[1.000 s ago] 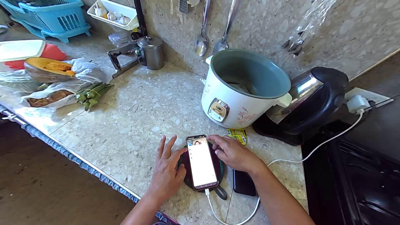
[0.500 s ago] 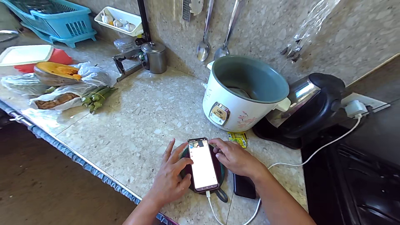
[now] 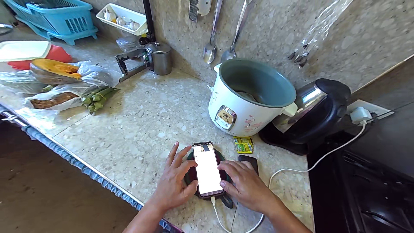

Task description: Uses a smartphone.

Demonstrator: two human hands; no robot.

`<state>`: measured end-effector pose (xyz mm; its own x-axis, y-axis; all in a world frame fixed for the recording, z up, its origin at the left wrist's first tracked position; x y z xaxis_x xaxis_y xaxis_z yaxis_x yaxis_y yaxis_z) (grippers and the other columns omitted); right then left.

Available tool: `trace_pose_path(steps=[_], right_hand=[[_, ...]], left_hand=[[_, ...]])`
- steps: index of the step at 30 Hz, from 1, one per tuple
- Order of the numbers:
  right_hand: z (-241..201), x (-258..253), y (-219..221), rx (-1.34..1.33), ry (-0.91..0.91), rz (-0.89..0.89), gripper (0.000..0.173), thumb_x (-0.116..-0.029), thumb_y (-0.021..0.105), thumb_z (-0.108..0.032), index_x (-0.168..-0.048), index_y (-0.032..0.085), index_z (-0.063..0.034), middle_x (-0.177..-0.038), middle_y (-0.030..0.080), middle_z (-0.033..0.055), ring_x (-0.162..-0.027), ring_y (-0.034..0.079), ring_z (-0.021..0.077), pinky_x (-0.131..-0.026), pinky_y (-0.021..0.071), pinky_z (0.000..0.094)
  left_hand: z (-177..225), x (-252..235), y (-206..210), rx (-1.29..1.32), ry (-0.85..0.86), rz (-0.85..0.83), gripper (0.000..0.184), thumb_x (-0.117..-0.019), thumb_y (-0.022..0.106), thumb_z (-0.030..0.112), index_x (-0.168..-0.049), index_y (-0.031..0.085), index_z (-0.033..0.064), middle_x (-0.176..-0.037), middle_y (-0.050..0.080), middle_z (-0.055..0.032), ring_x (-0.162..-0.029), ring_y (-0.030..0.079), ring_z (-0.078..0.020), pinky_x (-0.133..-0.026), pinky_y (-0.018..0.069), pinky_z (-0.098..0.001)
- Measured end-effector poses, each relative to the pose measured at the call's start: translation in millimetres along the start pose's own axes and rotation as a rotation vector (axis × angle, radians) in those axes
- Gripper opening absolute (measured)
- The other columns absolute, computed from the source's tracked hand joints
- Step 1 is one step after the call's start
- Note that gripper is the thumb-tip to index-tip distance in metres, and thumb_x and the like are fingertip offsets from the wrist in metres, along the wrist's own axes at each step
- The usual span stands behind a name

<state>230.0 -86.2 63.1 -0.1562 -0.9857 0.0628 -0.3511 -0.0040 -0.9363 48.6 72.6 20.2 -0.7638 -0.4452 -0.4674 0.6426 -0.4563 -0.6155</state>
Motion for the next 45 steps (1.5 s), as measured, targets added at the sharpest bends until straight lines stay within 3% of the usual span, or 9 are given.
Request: trace_pose_path(steps=[4,12,18,28,35,45], right_hand=[[-5.2,-2.8,7.0,0.093,-0.014,0.045,0.058,-0.1019,0.039,-0.063,-0.136,0.062,-0.0226,-0.135,0.064,0.0032,-0.128,0.058,0.0248,-0.104,0.0424,0.0564],[-6.2,-4.1,8.2,0.122,-0.014,0.073,0.061,-0.1003,0.038,-0.066,-0.138,0.061,-0.0237,-0.133,0.064,0.0030,-0.122,0.060,0.0249,-0.101,0.0444,0.0545],[-1.4,-4.1,3.9,0.073,-0.009,0.077,0.065,-0.1008,0.038,-0.067,-0.138,0.059,-0.0184,-0.133,0.066,0.0019,-0.123,0.062,0.0228,-0.104,0.0436,0.0554],[-8.0,-2.7,7.8,0.134,-0.066,0.138,0.065,-0.0995,0.034,-0.071,-0.138,0.061,-0.0265,-0.126,0.067,0.0029,-0.116,0.064,0.0240,-0.105,0.0423,0.0584],[-8.1,-3.0,6.6,0.125,-0.063,0.147,0.068,-0.0991,0.035,-0.072,-0.141,0.059,-0.0237,-0.126,0.068,0.0021,-0.116,0.065,0.0219,-0.106,0.0412,0.0575],[-6.9,-1.1,6.8,0.106,-0.069,0.148,0.067,-0.0998,0.035,-0.070,-0.141,0.059,-0.0231,-0.128,0.068,0.0012,-0.118,0.064,0.0204,-0.107,0.0408,0.0577]], left_hand=[[1.3,0.8,0.9,-0.031,0.003,-0.015,0.041,-0.0903,0.056,0.057,-0.109,0.068,0.0233,-0.158,0.044,-0.0106,-0.153,0.019,-0.0446,-0.119,0.0242,-0.0639],[1.4,1.3,2.6,-0.047,-0.003,-0.015,0.043,-0.0895,0.056,0.059,-0.110,0.068,0.0235,-0.159,0.044,-0.0097,-0.153,0.020,-0.0438,-0.118,0.0270,-0.0637],[0.7,1.3,2.1,-0.041,-0.009,-0.001,0.045,-0.0900,0.055,0.060,-0.111,0.068,0.0226,-0.158,0.045,-0.0099,-0.153,0.020,-0.0440,-0.119,0.0251,-0.0633],[2.2,1.4,3.2,-0.056,0.009,-0.040,0.042,-0.0890,0.057,0.062,-0.108,0.071,0.0283,-0.160,0.042,-0.0104,-0.154,0.018,-0.0448,-0.118,0.0251,-0.0653],[3.9,1.1,6.1,-0.116,0.032,-0.101,0.041,-0.0886,0.056,0.065,-0.110,0.073,0.0334,-0.164,0.037,-0.0078,-0.154,0.014,-0.0469,-0.118,0.0230,-0.0671],[4.8,0.4,6.9,-0.136,0.049,-0.101,0.042,-0.0886,0.057,0.063,-0.111,0.072,0.0316,-0.163,0.038,-0.0058,-0.154,0.015,-0.0464,-0.118,0.0225,-0.0674]])
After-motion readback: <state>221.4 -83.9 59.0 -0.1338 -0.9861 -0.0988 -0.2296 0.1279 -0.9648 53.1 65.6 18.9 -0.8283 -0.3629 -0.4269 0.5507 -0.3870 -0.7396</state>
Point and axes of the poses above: each hand's wrist, its own x-axis away from the middle knuckle, its own y-axis out of the palm, z = x × y, the point moved 4 cm from there along -x, towards the middle knuckle
